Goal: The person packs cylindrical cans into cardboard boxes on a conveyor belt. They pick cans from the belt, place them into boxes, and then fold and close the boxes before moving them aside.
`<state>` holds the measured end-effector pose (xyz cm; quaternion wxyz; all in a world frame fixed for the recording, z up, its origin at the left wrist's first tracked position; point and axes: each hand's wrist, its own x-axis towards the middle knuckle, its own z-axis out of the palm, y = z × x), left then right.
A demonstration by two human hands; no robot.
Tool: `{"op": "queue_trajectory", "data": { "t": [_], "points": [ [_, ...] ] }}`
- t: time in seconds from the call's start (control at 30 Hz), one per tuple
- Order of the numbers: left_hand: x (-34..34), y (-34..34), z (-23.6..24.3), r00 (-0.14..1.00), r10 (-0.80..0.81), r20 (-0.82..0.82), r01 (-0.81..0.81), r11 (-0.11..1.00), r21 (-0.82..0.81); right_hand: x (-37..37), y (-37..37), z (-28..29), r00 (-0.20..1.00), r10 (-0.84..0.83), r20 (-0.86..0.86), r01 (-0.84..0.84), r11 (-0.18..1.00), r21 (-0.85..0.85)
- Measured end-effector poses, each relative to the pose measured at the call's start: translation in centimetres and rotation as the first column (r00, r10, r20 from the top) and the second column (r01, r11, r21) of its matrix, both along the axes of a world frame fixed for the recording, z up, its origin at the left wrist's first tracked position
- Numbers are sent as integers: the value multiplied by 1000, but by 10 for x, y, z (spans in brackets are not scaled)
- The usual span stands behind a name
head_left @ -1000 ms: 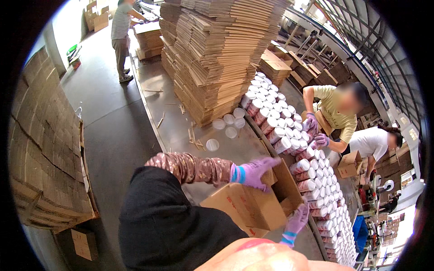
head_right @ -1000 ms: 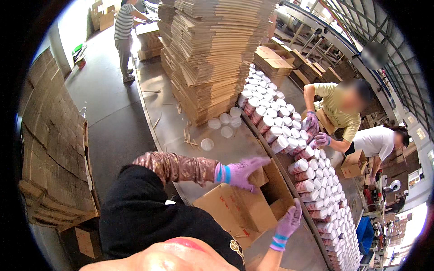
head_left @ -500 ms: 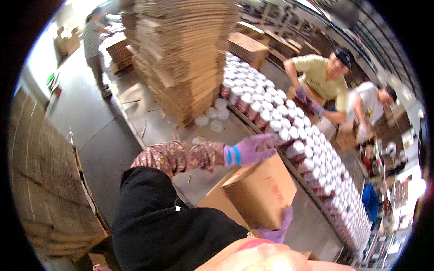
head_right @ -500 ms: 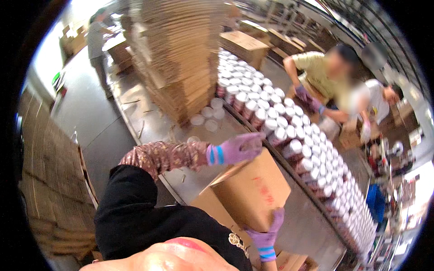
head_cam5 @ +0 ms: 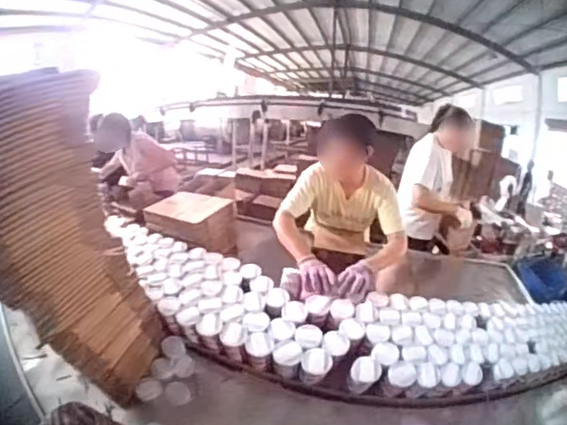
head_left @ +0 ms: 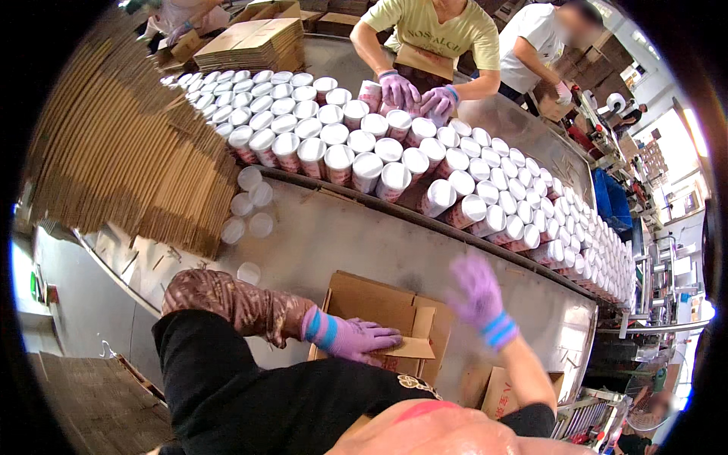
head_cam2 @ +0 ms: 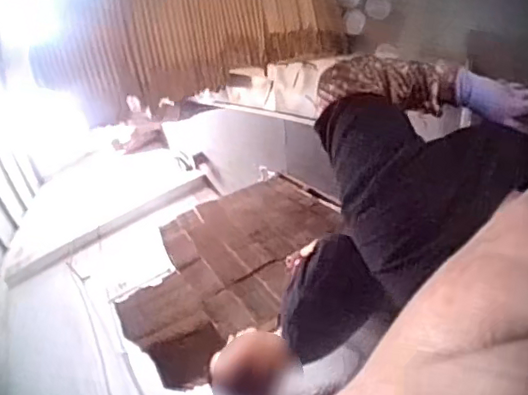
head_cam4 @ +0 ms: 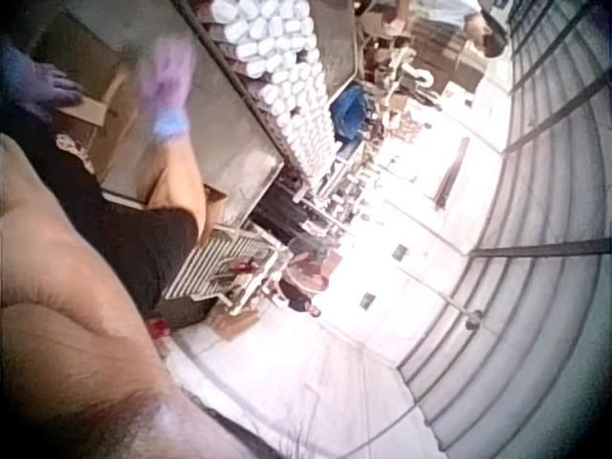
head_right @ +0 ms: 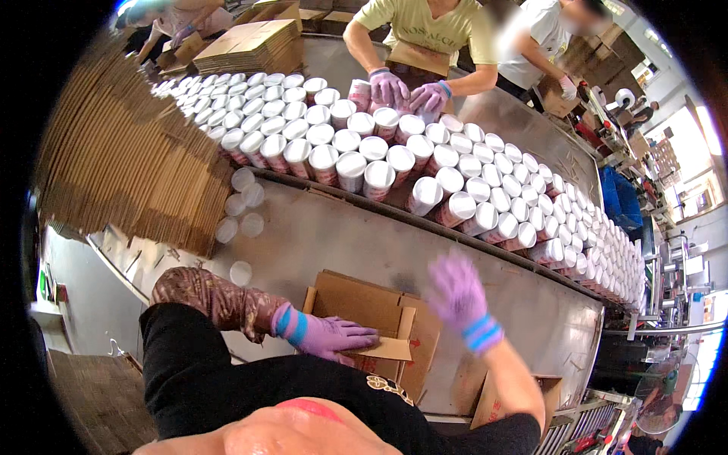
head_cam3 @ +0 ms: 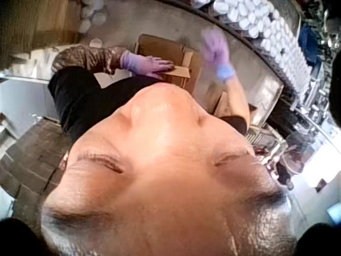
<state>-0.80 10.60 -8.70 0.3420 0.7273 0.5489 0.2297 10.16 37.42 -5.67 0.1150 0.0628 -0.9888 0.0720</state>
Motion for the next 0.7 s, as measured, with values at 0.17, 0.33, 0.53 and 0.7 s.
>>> {"op": "queue_trajectory", "data": {
  "t": [0.17,0.33,0.53,0.7],
  "points": [
    [-121,135,30,904,324,-280,-240,925,294,-140,56,1,777,-612,148,536,767,353],
    [-184,162,-58,230,795,-561,-293,606,740,-150,31,-31,765,-634,115,582,756,300],
    [-139,108,-19,542,718,-437,-96,570,816,-110,54,-24,960,-208,-186,251,935,249],
    [-86,41,38,771,546,-328,-445,830,336,-74,-31,23,996,-8,91,-14,971,237]
  ]
}}
